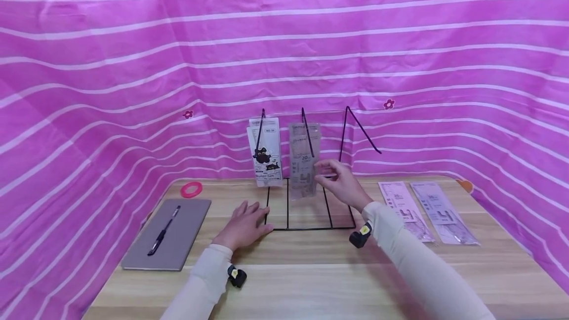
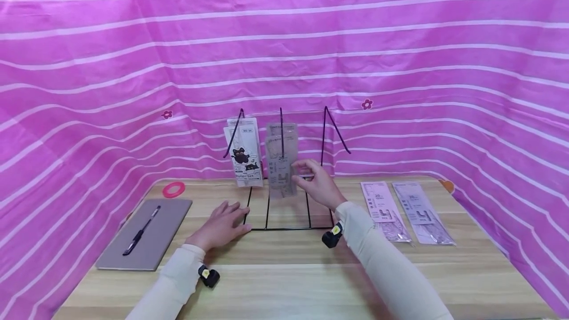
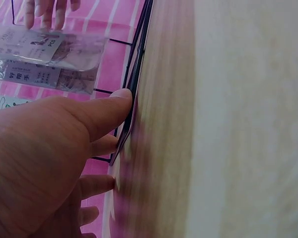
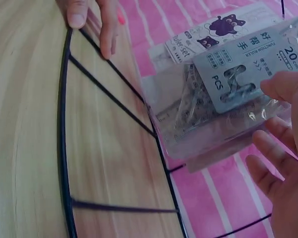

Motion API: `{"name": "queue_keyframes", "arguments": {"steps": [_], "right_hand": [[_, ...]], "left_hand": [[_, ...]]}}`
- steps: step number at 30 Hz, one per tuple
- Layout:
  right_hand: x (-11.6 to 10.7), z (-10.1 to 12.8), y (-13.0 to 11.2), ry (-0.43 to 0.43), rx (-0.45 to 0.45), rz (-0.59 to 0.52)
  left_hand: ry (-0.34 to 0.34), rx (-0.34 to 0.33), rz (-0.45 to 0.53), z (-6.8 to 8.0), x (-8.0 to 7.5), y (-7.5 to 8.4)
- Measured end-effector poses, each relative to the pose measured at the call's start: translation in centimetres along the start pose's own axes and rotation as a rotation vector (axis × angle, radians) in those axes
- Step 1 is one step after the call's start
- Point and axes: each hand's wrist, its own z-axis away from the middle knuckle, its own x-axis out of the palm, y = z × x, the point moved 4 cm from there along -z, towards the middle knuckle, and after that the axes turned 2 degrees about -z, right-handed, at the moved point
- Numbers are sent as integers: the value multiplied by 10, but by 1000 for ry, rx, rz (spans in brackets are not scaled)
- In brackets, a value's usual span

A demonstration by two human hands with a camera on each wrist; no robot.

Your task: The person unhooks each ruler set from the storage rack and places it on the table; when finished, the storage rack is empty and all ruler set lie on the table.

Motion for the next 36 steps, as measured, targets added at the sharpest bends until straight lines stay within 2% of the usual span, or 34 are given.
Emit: {"name": "queue_keyframes", "arguments": {"steps": [7, 11, 14, 25, 36], "right_hand": [[3, 1, 0, 87, 27, -21], [-1, 9, -5, 114, -8, -33], [-5, 16, -12, 123, -33, -4], [-20, 39, -34, 65, -33, 112], [-22, 72, -49, -13, -45, 91]], "left_hand": [[-6, 6, -3, -2, 4, 3], [-7, 20, -8, -4, 5, 7], [-3, 33, -10, -6, 4, 9], [-10, 24, -10, -7, 2, 9], [-6, 1, -16, -2, -1, -1]]}}
